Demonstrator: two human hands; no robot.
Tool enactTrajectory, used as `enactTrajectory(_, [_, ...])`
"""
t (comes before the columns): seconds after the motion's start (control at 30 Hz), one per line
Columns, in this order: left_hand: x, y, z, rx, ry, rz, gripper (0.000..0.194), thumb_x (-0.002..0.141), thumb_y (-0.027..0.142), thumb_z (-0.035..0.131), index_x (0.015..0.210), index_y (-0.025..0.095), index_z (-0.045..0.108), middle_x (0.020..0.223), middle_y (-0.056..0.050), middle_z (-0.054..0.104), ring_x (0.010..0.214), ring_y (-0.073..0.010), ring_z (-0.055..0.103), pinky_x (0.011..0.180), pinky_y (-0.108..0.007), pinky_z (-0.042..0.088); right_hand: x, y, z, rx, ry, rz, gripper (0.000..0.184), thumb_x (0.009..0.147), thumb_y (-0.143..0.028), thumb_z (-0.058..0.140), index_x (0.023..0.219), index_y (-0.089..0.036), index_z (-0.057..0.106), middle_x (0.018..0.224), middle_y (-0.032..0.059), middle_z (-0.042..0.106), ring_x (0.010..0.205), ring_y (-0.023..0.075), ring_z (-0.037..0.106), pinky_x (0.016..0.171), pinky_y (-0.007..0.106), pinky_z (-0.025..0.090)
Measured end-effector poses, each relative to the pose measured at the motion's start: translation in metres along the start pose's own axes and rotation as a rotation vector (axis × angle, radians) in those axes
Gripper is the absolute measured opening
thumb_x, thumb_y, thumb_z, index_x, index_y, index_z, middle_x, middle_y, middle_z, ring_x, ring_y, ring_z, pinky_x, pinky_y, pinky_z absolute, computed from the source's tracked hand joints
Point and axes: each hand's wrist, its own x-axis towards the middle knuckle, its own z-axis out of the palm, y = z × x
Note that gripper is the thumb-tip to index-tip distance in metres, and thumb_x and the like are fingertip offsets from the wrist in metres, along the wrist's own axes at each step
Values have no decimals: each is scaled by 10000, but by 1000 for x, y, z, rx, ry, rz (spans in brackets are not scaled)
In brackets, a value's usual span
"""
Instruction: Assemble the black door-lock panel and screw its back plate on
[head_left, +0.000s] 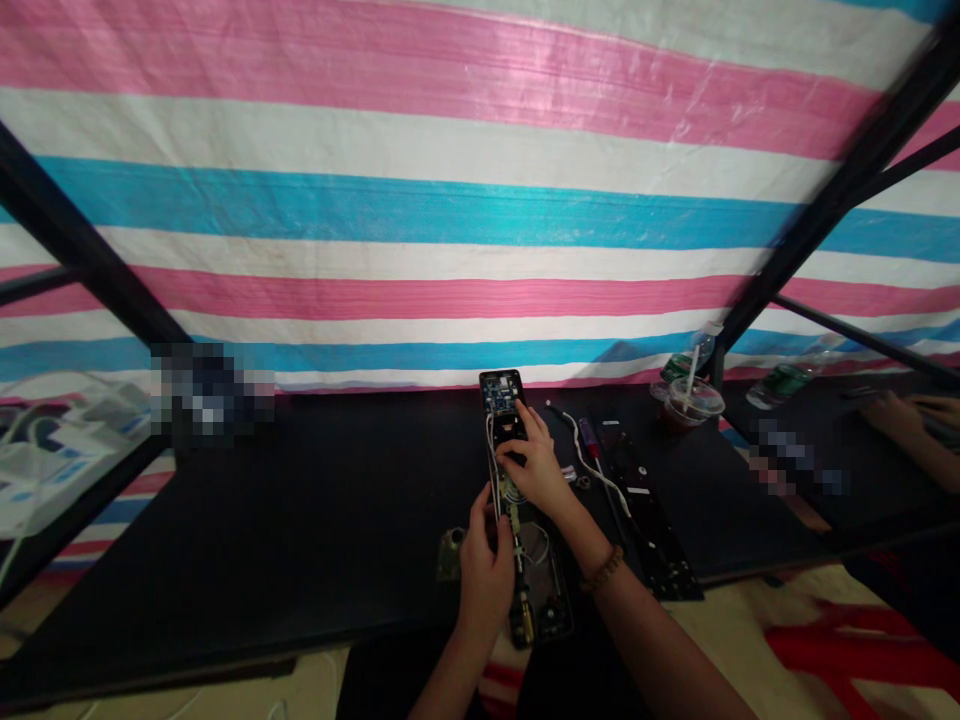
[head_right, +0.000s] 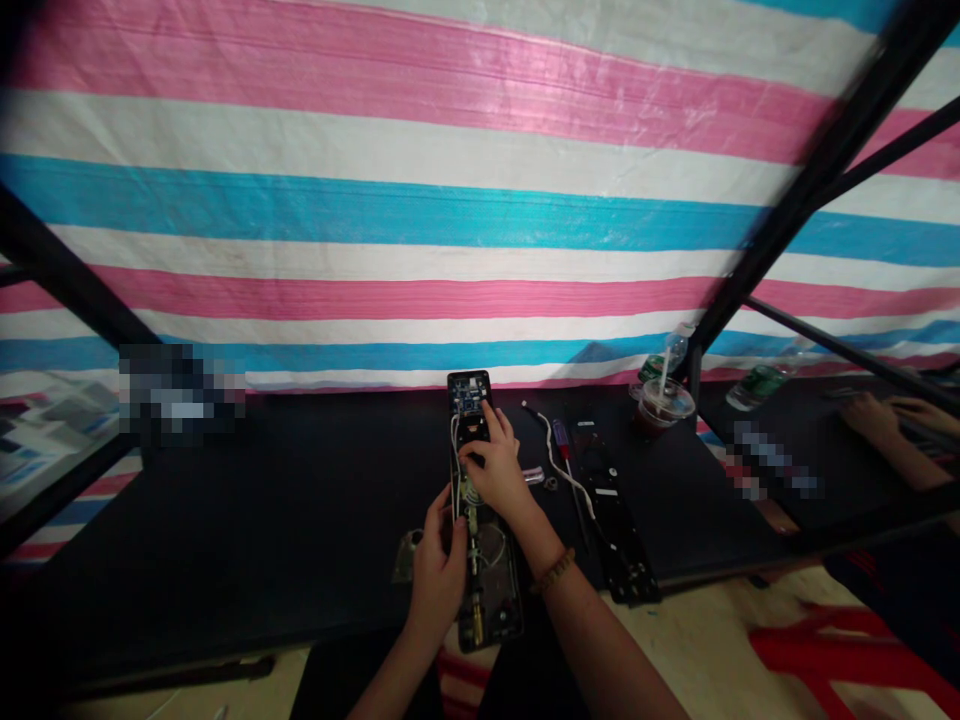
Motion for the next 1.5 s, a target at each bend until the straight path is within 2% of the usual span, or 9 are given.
enactTrajectory(0.13, [0, 2, 0, 14, 17, 18, 456, 968, 363, 492, 1392, 197, 502, 1200, -118, 700, 1059, -230, 686, 921, -371, 528, 1, -1, -1, 0, -3, 23, 139, 791, -136, 673, 784, -243, 761, 1643, 32, 289, 1493, 341, 243, 1122, 606, 311])
enactTrajectory(0.47, [-1, 3, 1, 44, 14, 27, 442, 987, 340, 453, 1399, 190, 501, 1277, -129, 674, 1160, -232, 651, 988, -373, 502, -1, -6, -1, -59, -1, 41, 156, 797, -132, 659, 840, -243, 760, 1667, 27, 218, 1508, 369, 187, 1109, 648, 280])
enactTrajectory(0.7, [-1, 4, 0, 48, 19, 17, 457, 974, 325, 474, 1411, 194, 491, 1176, -114, 713, 1028, -219, 699, 901, -353, 538, 1, -3, -1, 43, 38, 55, 122, 790, -179, 679, 776, -252, 775, 1655, -4, 259, 1491, 358, 250, 1135, 619, 286])
enactTrajectory(0.97, [-5, 9, 0, 74, 86, -4, 423, 924, 346, 538, 1314, 188, 582, 1061, -115, 760, 885, -234, 745, 767, -338, 579, 2, 1, 0, 55, 40, 76, 131, 769, -158, 706, 763, -263, 785, 1644, -6, 287, 1460, 349, 308, 1135, 609, 291])
enactTrajectory(1.17, [-5, 9, 1, 85, 91, 5, 413, 923, 331, 522, 1302, 179, 582, 1057, -117, 763, 895, -234, 746, 785, -345, 577, 1, -1, -1, 46, 39, 63, 119, 770, -168, 702, 739, -256, 774, 1621, 15, 339, 1437, 327, 341, 1135, 575, 310])
enactTrajectory(1.4, [-5, 7, 2, 61, 93, -5, 415, 921, 333, 535, 1307, 189, 586, 1047, -108, 761, 889, -231, 739, 794, -341, 564, -1, 0, 0, -37, 22, 24, 121, 809, -181, 667, 793, -254, 763, 1641, 17, 285, 1453, 353, 292, 1089, 615, 320])
enactTrajectory(1.5, [-6, 7, 1, 54, 89, 9, 415, 922, 311, 535, 1317, 191, 583, 1094, -112, 754, 961, -237, 728, 851, -352, 555, -3, -2, 0, -87, 19, -3, 106, 817, -190, 661, 816, -249, 748, 1643, 28, 272, 1456, 370, 277, 1060, 630, 333])
